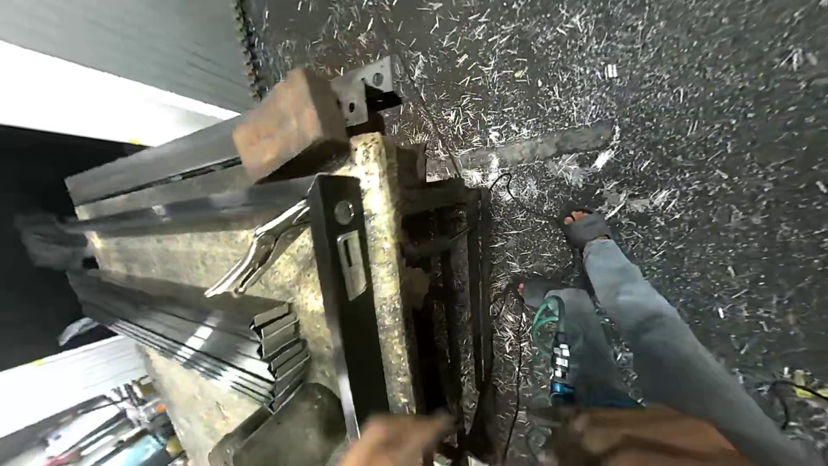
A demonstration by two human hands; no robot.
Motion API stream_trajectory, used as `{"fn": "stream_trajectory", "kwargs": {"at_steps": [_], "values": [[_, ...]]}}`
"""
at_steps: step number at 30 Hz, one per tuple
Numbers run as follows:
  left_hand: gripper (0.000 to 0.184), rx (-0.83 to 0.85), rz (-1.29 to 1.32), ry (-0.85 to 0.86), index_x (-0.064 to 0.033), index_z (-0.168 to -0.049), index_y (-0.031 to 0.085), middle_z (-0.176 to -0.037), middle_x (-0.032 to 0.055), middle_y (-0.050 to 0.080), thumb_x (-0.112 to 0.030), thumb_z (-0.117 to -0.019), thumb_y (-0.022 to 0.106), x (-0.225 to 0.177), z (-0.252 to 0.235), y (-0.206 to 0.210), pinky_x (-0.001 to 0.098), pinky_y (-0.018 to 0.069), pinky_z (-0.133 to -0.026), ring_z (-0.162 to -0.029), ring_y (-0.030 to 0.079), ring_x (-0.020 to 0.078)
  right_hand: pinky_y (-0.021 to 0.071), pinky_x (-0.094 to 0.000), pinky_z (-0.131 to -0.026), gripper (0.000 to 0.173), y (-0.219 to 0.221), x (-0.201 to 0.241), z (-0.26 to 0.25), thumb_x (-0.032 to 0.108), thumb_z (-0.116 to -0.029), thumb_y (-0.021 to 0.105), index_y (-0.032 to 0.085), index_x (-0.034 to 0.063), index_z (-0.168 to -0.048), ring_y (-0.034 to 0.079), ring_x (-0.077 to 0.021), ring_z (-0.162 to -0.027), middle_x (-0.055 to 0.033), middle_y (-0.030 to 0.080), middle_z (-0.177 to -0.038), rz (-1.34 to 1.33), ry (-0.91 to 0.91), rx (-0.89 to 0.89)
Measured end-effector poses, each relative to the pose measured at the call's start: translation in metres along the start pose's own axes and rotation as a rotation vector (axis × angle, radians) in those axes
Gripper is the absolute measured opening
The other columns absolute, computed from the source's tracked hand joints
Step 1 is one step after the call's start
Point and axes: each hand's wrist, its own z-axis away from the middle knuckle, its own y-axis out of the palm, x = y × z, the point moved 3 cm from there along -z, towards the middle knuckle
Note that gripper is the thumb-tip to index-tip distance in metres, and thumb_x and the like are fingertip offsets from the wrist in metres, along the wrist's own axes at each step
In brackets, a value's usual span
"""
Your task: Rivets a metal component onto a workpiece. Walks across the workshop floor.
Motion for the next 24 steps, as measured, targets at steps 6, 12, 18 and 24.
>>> {"fn": "stream_trajectory", "kwargs": {"at_steps": [6, 12, 18, 24], "values": [[0.069, -0.467, -0.841, -0.203, 0.0156, -0.141, 0.044, -0.131, 0.0321, 0.054, -0.040, -0.1008, 0.052, 0.031, -0.074, -0.027, 0.0291, 0.0549, -0.083, -0.106, 0.062, 0.0178, 0.0550, -0.0242, -0.075, 0.030, -0.013, -0.050, -0.030, 0.024, -0.0924, 0.069, 0.068, -0.0052, -0.100, 0.067, -0.0116, -0.081, -0.0164, 0.070, -0.084, 0.011, 0.227, -0.187], [0.060, -0.616, -0.778, -0.206, 0.0219, -0.128, 0.047, -0.104, 0.0169, 0.064, -0.031, -0.1012, 0.054, 0.056, -0.095, 0.004, 0.0161, 0.0537, -0.085, -0.093, 0.063, -0.0029, 0.0558, -0.0250, -0.071, 0.028, 0.002, -0.099, -0.063, 0.026, -0.0928, 0.067, 0.069, -0.0014, -0.101, 0.069, -0.0127, -0.081, -0.0131, 0.072, -0.086, -0.045, 0.125, -0.196], [0.051, -0.661, -0.623, -0.121, 0.0248, -0.114, 0.048, -0.102, 0.0112, 0.060, -0.025, -0.1011, 0.052, 0.062, -0.098, 0.003, 0.0130, 0.0514, -0.091, -0.097, 0.061, -0.0047, 0.0540, -0.0219, -0.070, 0.029, 0.010, -0.119, -0.093, 0.024, -0.0900, 0.069, 0.070, 0.0000, -0.105, 0.067, -0.0089, -0.079, -0.0103, 0.072, -0.085, -0.029, 0.099, -0.200], [0.049, -0.689, -0.698, -0.131, 0.0232, -0.110, 0.053, -0.098, 0.0107, 0.060, -0.025, -0.1002, 0.051, 0.062, -0.099, 0.003, 0.0117, 0.0503, -0.088, -0.094, 0.060, -0.0056, 0.0542, -0.0276, -0.065, 0.029, 0.016, -0.120, -0.104, 0.025, -0.0855, 0.070, 0.071, 0.0032, -0.104, 0.068, -0.0116, -0.076, -0.0085, 0.072, -0.083, 0.003, 0.137, -0.138]]}}
